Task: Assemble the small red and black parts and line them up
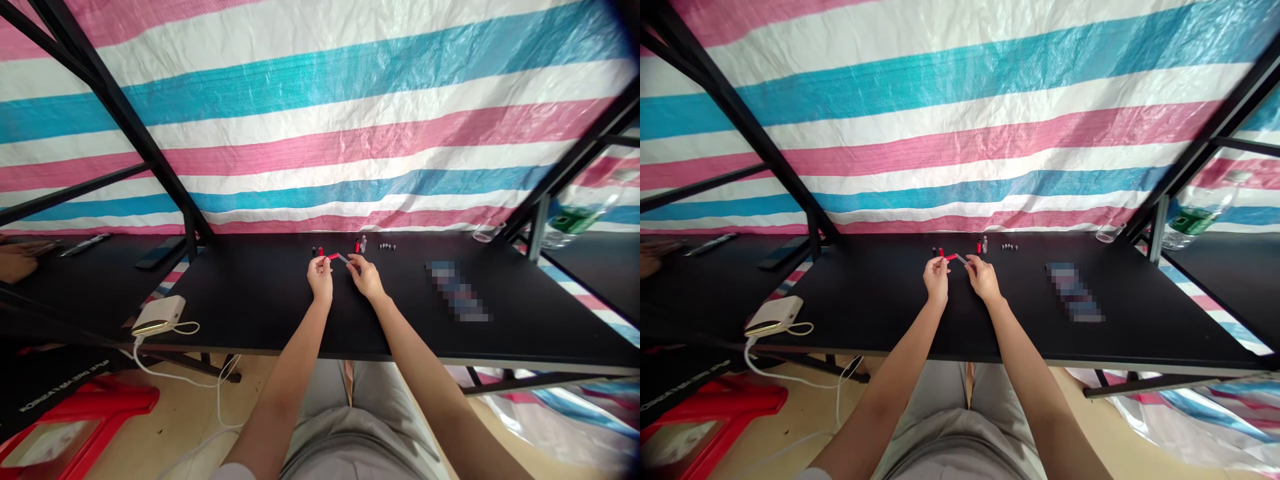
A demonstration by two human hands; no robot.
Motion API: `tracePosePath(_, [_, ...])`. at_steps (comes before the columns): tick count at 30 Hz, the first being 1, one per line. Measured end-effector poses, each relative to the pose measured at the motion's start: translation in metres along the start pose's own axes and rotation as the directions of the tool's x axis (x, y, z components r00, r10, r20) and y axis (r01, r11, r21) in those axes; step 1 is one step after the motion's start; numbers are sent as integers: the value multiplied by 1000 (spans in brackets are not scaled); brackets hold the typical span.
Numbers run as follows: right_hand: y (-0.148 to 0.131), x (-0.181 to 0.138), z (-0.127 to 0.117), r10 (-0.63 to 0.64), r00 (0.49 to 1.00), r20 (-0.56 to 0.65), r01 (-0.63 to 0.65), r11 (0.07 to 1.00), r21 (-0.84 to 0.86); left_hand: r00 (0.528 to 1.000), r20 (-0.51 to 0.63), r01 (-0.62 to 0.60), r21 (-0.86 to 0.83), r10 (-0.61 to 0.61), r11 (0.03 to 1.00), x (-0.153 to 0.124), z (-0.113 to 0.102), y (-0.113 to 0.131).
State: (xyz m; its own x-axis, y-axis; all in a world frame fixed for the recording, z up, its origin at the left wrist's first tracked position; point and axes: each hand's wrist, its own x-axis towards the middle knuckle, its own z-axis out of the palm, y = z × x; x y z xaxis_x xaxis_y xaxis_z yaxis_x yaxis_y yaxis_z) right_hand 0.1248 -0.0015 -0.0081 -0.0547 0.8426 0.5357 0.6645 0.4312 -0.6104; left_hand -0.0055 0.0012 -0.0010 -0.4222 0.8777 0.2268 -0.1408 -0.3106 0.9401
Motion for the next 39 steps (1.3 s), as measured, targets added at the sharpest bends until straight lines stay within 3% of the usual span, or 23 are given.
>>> tracePosePath(20, [-2, 0, -4, 16, 1000, -12, -17, 997, -79, 997, 20, 67, 42, -68, 997, 0, -1, 1])
tracePosePath(23, [-3, 0, -4, 15, 1000, -10, -16, 996, -93, 980, 190, 45, 107, -65, 993, -3, 0, 2])
tracePosePath(26, [-2, 0, -3, 17, 1000, -20, -18, 995, -94, 918, 393, -7, 173, -63, 985, -6, 1, 0])
tracePosePath(28, [-1, -1, -3, 29, 999, -30, -32, 994, -103, 899, 436, -49, 194, -41, 980, -7, 1, -1])
tracePosePath(34, [1, 4, 0, 154, 988, -20, -155, 985, -81, 901, 428, -183, 220, 74, 958, -7, 0, 2])
tracePosePath(39, [-6, 21, 9, 331, 944, -9, -331, 944, 12, 969, 212, -181, 247, 129, 952, -6, -2, 9])
